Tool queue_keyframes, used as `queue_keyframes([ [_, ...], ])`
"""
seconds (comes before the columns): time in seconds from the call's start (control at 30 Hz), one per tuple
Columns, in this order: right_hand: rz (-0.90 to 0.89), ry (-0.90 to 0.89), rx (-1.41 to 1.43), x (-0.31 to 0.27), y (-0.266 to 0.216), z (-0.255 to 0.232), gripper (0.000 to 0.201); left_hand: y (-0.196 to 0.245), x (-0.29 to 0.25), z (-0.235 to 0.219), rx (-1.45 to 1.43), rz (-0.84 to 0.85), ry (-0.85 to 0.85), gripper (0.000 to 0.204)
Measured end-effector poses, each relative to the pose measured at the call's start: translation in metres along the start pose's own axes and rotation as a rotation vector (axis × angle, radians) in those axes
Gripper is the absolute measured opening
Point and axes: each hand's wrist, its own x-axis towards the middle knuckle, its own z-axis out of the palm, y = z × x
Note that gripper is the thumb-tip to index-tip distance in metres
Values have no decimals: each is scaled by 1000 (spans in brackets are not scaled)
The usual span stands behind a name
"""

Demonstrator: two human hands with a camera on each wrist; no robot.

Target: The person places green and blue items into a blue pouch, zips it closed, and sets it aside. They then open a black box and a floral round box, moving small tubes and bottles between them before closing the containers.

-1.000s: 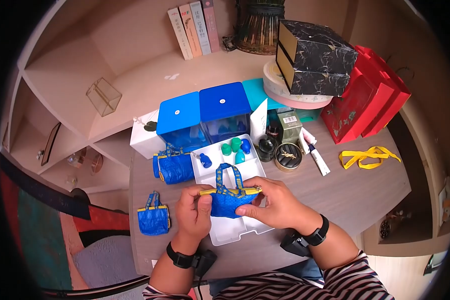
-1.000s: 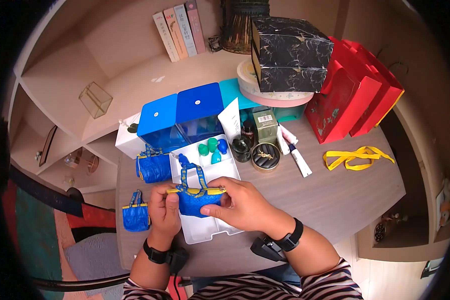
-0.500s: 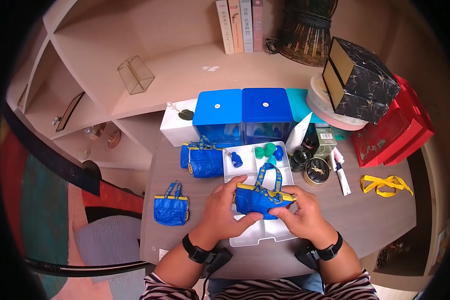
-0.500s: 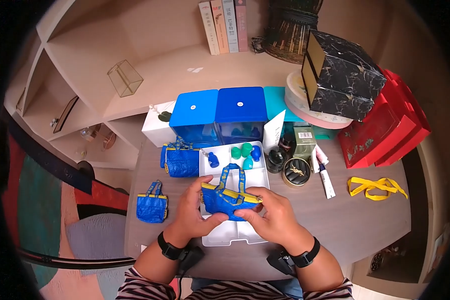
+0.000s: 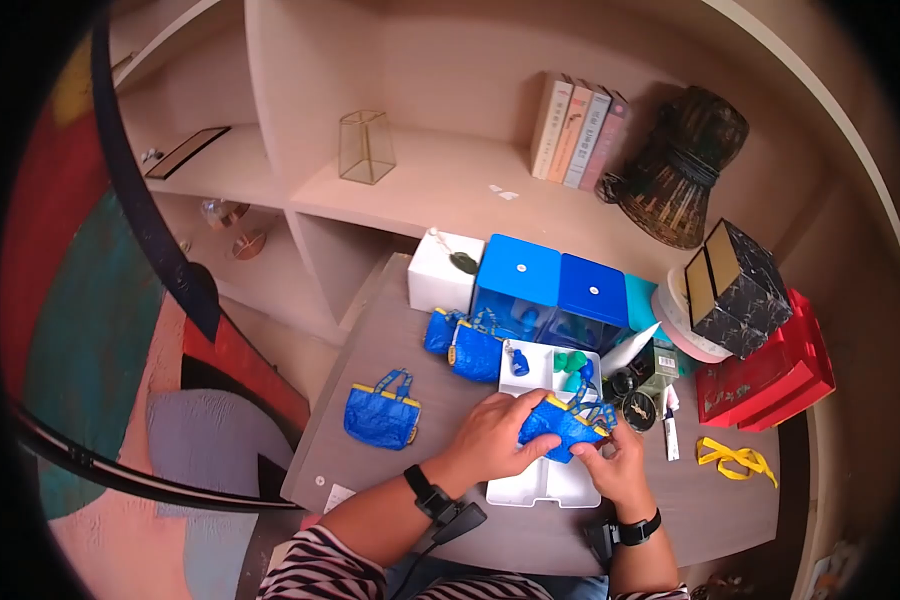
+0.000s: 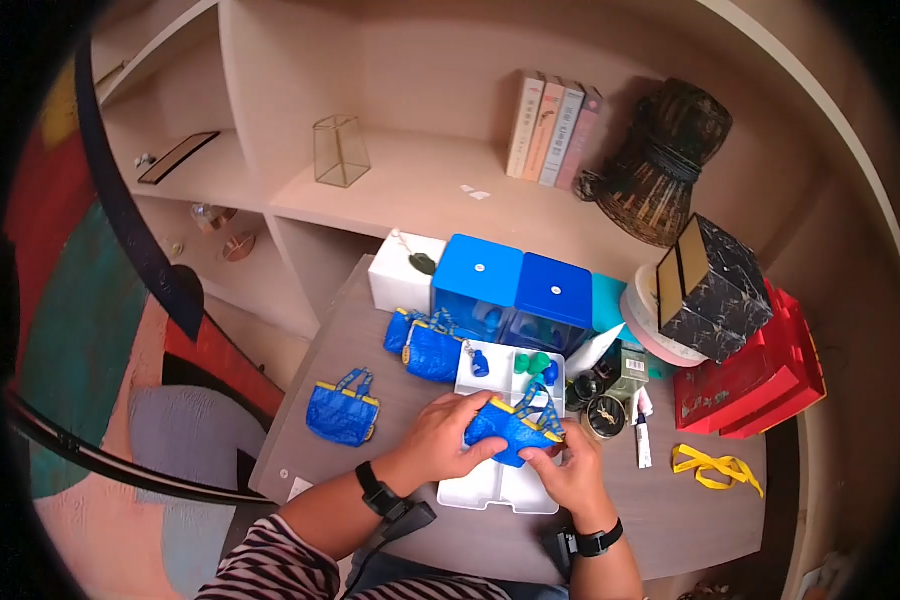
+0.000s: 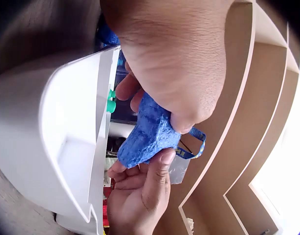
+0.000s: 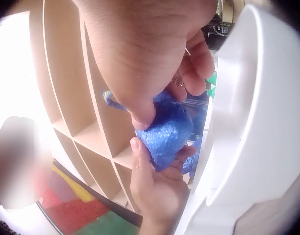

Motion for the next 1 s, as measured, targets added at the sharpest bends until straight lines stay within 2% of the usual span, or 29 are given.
queue_keyframes([
  [0.07,-1,5,-124,0,-7,1,39,-3,0,-3,-7,-10,-4,57],
  [0.1,-19,6,-158,0,-7,1,38,-1,0,-5,-23,-29,16,45],
  [0.23,-16,-30,-232,0,-25,-1,35,-3,2,-4,-27,-56,53,36],
  [0.3,35,-27,-270,-6,-29,-1,28,-1,2,-6,-6,-17,109,28],
  [0.43,136,-25,-254,-15,-42,2,17,-5,2,-3,-20,29,108,23],
  [0.6,190,5,-189,-29,-33,5,15,-3,1,-4,-29,40,102,20],
  [0.67,160,125,-72,-30,-35,7,20,-1,7,-7,-41,70,233,19],
  [0.73,153,167,-54,-28,-41,1,21,1,12,-24,14,-23,364,19],
  [0.8,156,206,-35,-30,-43,-8,23,-1,19,-47,8,-303,384,23],
  [0.87,145,194,-21,-32,-40,-19,24,-8,30,-72,-31,-499,434,27],
  [1.0,197,290,3,-45,-38,-31,15,-34,49,-105,156,-575,340,32],
])
